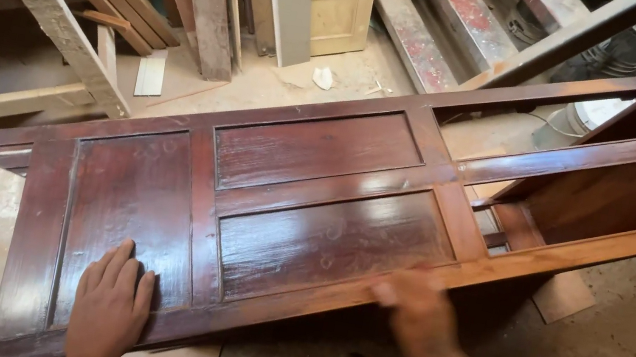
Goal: Sanding the wooden surface of a cabinet frame and panels using sandpaper
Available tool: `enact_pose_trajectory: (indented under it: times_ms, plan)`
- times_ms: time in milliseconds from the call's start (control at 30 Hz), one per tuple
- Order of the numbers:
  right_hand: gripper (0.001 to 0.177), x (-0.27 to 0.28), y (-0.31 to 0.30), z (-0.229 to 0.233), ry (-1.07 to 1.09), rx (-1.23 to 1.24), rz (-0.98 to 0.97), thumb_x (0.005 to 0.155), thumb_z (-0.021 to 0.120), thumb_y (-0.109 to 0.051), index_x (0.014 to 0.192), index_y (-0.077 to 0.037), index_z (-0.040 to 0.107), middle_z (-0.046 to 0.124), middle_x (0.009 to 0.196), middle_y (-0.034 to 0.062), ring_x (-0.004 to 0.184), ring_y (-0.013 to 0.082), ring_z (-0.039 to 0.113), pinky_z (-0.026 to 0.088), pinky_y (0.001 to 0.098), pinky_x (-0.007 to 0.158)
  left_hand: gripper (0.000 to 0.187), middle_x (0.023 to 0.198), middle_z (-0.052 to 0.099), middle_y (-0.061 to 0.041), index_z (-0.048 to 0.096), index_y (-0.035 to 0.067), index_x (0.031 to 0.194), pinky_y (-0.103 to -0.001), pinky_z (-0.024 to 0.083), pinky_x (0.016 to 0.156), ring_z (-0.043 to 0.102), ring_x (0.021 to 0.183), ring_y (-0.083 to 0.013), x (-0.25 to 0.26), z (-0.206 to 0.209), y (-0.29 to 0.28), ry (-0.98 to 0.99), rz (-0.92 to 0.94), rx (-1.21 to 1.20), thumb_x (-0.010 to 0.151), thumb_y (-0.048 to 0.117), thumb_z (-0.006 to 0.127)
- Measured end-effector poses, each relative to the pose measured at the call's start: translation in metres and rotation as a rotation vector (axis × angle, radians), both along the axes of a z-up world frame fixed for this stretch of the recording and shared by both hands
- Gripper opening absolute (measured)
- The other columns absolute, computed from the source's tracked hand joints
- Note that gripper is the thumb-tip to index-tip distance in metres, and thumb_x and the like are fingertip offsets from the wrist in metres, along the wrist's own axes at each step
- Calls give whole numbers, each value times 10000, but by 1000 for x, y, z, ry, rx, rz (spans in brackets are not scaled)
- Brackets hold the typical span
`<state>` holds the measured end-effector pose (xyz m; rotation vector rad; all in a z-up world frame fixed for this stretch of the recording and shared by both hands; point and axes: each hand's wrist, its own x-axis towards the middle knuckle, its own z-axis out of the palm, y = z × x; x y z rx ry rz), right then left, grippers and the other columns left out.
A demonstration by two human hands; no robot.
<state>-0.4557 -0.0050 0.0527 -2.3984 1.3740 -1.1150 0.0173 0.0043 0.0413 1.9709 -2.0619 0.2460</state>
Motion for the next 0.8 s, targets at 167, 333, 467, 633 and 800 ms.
enact_pose_trajectory:
  times_ms: [167,333,467,633,800]
  plan:
    - [296,-44,-2,-5,43,-16,-257,975,555,18,1043,-130,802,667,929,37,903,261,602,474,384,860,278,1522,593,-99,632,109,982,-465,417,1140,545,1376,-309,-6,6,-1,-17,8,-54,964,377,559]
    - [190,162,28,34,-110,-19,20,973,500,-83,831,-102,624,589,794,54,733,287,547,382,423,695,298,1539,557,-119,636,88,1021,-496,393,1154,492,1429,-320,-2,8,4,34,4,42,983,363,529]
    - [328,144,19,29,-125,58,104,1019,462,-135,1004,-180,787,757,955,21,879,252,663,474,409,837,270,1570,527,-97,616,115,979,-481,371,1165,458,1460,-294,2,5,1,68,-4,68,991,360,504]
    - [121,-37,5,2,32,-13,-283,957,648,-71,972,-84,767,715,929,61,864,266,639,490,379,835,303,1541,558,-102,630,99,1002,-481,381,1153,496,1418,-305,-4,5,3,52,19,21,981,381,521]
    - [228,104,19,34,-136,-1,-139,995,578,-129,962,-110,802,727,846,27,793,217,644,467,387,830,334,1554,537,-108,624,102,1014,-489,365,1168,477,1430,-305,-1,9,-3,42,22,59,989,412,503]
